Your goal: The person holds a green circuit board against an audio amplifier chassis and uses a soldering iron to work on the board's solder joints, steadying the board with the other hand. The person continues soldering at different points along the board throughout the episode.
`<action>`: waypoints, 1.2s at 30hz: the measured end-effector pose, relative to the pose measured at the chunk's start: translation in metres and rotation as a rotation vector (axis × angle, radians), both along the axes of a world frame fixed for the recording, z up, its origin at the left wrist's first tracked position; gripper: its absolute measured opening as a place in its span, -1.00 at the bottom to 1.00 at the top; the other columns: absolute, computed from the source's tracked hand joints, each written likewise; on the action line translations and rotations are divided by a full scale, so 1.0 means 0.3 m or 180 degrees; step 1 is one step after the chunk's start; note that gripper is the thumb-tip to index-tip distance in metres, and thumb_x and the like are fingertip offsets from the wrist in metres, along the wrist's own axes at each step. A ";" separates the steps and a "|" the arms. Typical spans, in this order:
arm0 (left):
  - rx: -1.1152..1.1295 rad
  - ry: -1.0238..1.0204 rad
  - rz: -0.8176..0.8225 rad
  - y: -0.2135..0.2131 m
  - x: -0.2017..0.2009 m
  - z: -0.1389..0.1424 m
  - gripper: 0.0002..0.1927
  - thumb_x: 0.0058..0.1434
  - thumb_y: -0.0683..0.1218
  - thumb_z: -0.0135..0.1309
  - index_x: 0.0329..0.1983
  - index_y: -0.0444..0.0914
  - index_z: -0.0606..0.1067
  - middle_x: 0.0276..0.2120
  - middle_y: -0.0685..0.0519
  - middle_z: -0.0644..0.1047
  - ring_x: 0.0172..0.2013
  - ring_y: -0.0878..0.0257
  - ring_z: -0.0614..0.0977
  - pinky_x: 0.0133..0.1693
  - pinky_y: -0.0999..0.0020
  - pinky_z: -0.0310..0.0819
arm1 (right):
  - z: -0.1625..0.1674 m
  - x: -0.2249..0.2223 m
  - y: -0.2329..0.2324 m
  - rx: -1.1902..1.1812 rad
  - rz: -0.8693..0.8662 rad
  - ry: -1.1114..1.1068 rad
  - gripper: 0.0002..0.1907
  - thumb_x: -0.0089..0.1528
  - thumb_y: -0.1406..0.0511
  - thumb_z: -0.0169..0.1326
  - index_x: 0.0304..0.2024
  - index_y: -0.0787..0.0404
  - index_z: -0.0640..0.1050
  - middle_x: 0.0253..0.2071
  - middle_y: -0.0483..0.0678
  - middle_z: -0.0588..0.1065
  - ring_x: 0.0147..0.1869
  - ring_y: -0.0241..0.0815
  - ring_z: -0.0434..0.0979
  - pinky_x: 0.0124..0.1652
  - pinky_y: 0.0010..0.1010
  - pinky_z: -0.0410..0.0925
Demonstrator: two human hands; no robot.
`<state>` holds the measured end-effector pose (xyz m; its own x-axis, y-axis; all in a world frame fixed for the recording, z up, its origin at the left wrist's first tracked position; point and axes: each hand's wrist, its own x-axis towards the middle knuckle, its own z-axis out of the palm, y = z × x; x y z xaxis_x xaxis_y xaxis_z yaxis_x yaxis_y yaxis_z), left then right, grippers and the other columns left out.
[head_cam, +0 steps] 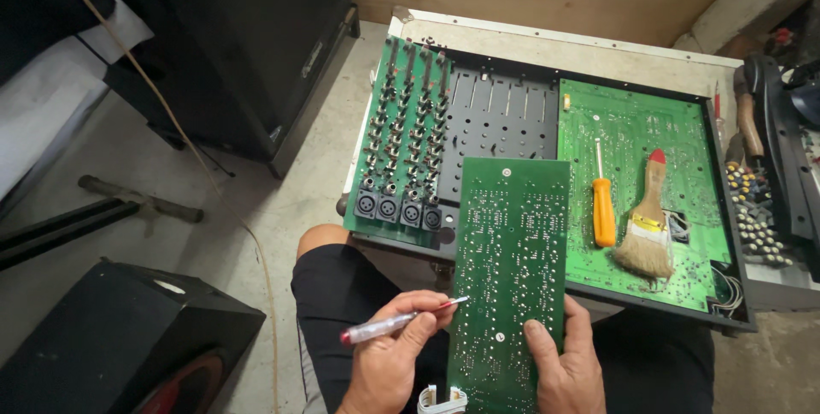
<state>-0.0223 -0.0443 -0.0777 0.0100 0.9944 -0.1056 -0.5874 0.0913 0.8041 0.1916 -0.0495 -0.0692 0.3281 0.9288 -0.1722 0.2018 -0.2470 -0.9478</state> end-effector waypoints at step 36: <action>0.1414 0.2147 0.0083 0.024 -0.082 0.177 -0.89 0.23 -0.31 0.15 -0.18 -0.34 0.57 -0.15 -0.08 0.62 -0.16 0.16 0.71 -0.12 0.35 0.60 | 0.001 0.012 0.003 -0.0211 0.0097 -0.0014 -0.45 0.25 0.22 0.07 0.29 0.19 0.36 -0.01 0.02 0.63 0.02 -0.24 0.61 0.02 -0.38 0.43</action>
<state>-0.0470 -0.0371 -0.0246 0.0614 0.9439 0.3245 0.0397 -0.3271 0.9441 0.1951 -0.0487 -0.0690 0.3008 0.9250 -0.2323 0.2142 -0.3029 -0.9287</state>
